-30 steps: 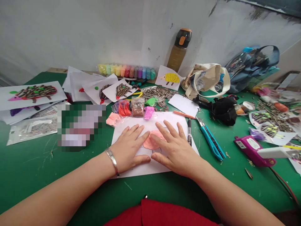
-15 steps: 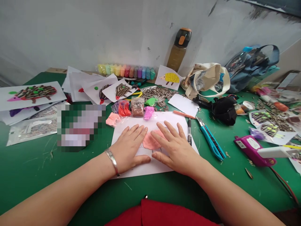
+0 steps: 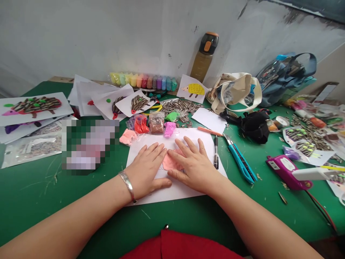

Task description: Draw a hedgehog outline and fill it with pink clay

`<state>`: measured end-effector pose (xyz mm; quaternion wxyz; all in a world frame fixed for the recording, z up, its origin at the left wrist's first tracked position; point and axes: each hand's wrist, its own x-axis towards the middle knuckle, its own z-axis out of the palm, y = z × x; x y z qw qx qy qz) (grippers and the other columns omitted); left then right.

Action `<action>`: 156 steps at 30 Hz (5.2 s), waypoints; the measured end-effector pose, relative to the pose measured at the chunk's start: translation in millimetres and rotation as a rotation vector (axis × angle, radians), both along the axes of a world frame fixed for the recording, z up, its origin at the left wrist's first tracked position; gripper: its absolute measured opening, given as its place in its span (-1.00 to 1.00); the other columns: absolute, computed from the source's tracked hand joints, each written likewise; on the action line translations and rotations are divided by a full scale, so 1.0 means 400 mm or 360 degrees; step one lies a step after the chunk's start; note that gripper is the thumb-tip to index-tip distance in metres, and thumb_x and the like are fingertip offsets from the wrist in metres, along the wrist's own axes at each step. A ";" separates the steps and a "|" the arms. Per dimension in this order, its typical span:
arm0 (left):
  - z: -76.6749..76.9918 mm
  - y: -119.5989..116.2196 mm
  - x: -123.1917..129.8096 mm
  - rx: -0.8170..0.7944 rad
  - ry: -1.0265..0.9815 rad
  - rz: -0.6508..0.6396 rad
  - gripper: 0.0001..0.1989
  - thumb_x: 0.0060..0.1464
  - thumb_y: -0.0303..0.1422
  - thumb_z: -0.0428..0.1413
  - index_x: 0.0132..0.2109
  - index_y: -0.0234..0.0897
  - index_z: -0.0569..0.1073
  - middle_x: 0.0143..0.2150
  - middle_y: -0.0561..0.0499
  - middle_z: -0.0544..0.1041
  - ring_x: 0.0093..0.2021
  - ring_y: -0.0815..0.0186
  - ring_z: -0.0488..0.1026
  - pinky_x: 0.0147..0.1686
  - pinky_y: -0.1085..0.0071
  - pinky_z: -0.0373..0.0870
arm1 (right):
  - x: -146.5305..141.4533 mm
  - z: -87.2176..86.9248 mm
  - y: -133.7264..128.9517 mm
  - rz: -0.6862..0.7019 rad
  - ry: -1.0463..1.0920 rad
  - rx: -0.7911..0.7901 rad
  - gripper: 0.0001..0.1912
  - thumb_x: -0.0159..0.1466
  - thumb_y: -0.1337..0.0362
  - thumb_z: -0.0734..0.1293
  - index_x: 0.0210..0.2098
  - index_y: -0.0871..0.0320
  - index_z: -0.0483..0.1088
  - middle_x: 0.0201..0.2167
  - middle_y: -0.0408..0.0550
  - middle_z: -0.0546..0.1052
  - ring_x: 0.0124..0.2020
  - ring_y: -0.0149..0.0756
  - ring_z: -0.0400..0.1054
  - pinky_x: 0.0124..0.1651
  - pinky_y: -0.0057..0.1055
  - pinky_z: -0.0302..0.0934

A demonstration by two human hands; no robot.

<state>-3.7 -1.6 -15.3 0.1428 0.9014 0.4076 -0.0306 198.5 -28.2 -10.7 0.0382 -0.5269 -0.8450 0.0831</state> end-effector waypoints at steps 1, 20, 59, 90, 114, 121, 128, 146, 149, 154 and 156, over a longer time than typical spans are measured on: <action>-0.002 0.000 -0.001 0.0013 -0.0021 -0.0013 -0.10 0.03 0.12 0.07 0.32 -0.42 0.11 0.38 -0.32 0.05 0.37 -0.11 -0.09 0.28 -0.07 -0.13 | 0.002 0.000 -0.001 0.0001 0.0002 -0.0004 -0.31 0.30 -0.24 -0.01 0.29 -0.07 0.16 0.38 0.02 0.02 0.38 0.15 -0.28 0.28 0.29 -0.49; 0.002 -0.001 -0.002 0.0001 -0.0023 -0.0010 -0.13 0.03 0.11 0.07 0.32 -0.37 0.14 0.37 -0.28 0.07 0.37 -0.11 -0.08 0.27 -0.06 -0.10 | 0.033 -0.008 0.006 -0.0118 0.0080 -0.0063 -0.39 0.30 -0.19 0.08 0.24 -0.11 0.23 0.38 0.01 0.04 0.38 0.14 -0.25 0.27 0.31 -0.35; 0.001 0.000 -0.002 -0.0026 0.0080 0.0002 -0.07 0.06 0.13 0.05 0.35 -0.45 0.06 0.40 -0.25 -0.02 0.39 -0.06 -0.15 0.30 -0.04 -0.17 | 0.089 0.015 0.002 -0.0238 0.0054 -0.0117 -0.40 0.30 -0.17 0.08 0.21 -0.06 0.28 0.37 0.02 0.06 0.38 0.13 -0.21 0.27 0.31 -0.35; 0.001 0.001 -0.001 -0.0022 0.0043 0.0012 -0.10 0.06 0.11 0.05 0.34 -0.44 0.08 0.39 -0.27 0.01 0.39 -0.07 -0.13 0.30 -0.03 -0.15 | 0.119 0.032 0.003 -0.0154 0.0073 -0.0160 -0.49 0.26 -0.14 0.18 0.11 -0.12 0.37 0.34 0.00 0.12 0.37 0.16 -0.19 0.25 0.34 -0.31; 0.008 0.005 0.001 -0.0002 0.0077 -0.0010 -0.12 0.07 0.11 0.04 0.34 -0.44 0.11 0.39 -0.27 0.01 0.38 -0.10 -0.11 0.29 -0.06 -0.09 | 0.119 0.073 -0.049 -0.0003 -0.0164 -0.0149 -0.37 0.26 -0.15 0.18 0.19 0.04 0.30 0.34 0.06 0.13 0.36 0.22 -0.19 0.27 0.35 -0.38; 0.004 0.004 -0.002 0.0027 0.0042 0.0000 -0.13 0.06 0.12 0.04 0.33 -0.38 0.13 0.39 -0.26 0.04 0.37 -0.10 -0.07 0.29 -0.03 -0.10 | 0.118 0.076 -0.050 0.0001 -0.0156 -0.0139 -0.34 0.27 -0.15 0.15 0.19 0.14 0.31 0.32 0.06 0.17 0.37 0.18 -0.19 0.30 0.31 -0.41; 0.012 0.004 0.001 -0.0014 0.0128 0.0006 -0.11 0.06 0.11 0.03 0.34 -0.43 0.10 0.40 -0.26 -0.01 0.38 -0.08 -0.12 0.30 -0.02 -0.11 | 0.116 0.071 -0.045 0.0012 -0.0153 -0.0174 -0.28 0.26 -0.19 0.14 0.26 0.09 0.20 0.37 0.05 0.05 0.37 0.16 -0.22 0.30 0.31 -0.41; 0.001 0.002 0.000 -0.0015 0.0047 0.0011 -0.12 0.05 0.10 0.06 0.33 -0.41 0.12 0.39 -0.27 0.02 0.38 -0.10 -0.12 0.29 -0.05 -0.12 | 0.118 0.078 -0.047 0.0037 -0.0124 -0.0188 -0.34 0.23 -0.19 0.18 0.19 0.03 0.30 0.36 0.04 0.08 0.38 0.17 -0.24 0.28 0.33 -0.39; 0.002 0.002 0.001 -0.0019 0.0072 0.0009 -0.10 0.06 0.12 0.04 0.34 -0.44 0.09 0.40 -0.27 -0.01 0.39 -0.09 -0.14 0.30 -0.05 -0.14 | 0.127 0.082 -0.044 -0.0024 -0.0117 -0.0172 -0.37 0.25 -0.20 0.15 0.16 0.01 0.34 0.37 0.05 0.05 0.37 0.19 -0.23 0.27 0.33 -0.34; 0.004 0.002 0.001 -0.0018 0.0096 -0.0001 -0.09 0.07 0.13 0.02 0.35 -0.44 0.07 0.40 -0.25 -0.02 0.39 -0.06 -0.15 0.30 -0.03 -0.13 | 0.130 0.086 -0.051 0.0016 -0.0122 -0.0160 -0.40 0.25 -0.16 0.18 0.14 0.02 0.35 0.34 0.03 0.13 0.36 0.21 -0.19 0.27 0.35 -0.35; 0.005 0.002 0.001 -0.0021 0.0104 0.0000 -0.09 0.08 0.13 0.02 0.35 -0.45 0.06 0.40 -0.25 -0.02 0.39 -0.07 -0.15 0.30 -0.03 -0.14 | 0.128 0.086 -0.053 0.0070 -0.0111 -0.0177 -0.46 0.27 -0.12 0.19 0.12 0.00 0.37 0.32 -0.01 0.18 0.36 0.19 -0.17 0.27 0.35 -0.35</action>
